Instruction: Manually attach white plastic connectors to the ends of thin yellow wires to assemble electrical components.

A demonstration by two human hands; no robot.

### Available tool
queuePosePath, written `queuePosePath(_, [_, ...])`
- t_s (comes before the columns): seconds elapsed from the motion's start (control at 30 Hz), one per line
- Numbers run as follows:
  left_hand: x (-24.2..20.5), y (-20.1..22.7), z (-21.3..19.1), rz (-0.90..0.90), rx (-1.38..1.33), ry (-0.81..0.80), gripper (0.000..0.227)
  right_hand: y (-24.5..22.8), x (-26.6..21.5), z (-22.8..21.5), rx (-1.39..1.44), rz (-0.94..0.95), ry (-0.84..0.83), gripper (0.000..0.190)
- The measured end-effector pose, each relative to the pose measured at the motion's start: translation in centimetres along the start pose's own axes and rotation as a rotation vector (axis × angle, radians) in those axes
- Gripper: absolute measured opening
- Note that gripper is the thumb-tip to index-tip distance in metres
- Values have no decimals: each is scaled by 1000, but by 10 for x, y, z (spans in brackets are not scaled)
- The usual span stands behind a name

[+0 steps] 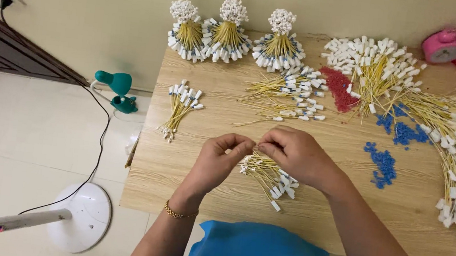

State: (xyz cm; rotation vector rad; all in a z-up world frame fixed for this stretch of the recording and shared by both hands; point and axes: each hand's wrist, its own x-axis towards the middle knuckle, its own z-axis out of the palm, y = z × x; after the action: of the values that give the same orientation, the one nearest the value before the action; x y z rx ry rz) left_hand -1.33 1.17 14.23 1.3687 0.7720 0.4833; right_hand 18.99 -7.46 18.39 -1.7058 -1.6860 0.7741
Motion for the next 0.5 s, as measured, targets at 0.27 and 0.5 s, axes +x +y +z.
queuePosePath(0.27, [1,-15,-6,-7,-204,87,26,-1,-1,-1,230,158,18,17])
queuePosePath(0.5, [2,-9,0,-16,-260,68,18,-1,0,-4,201,170,8,18])
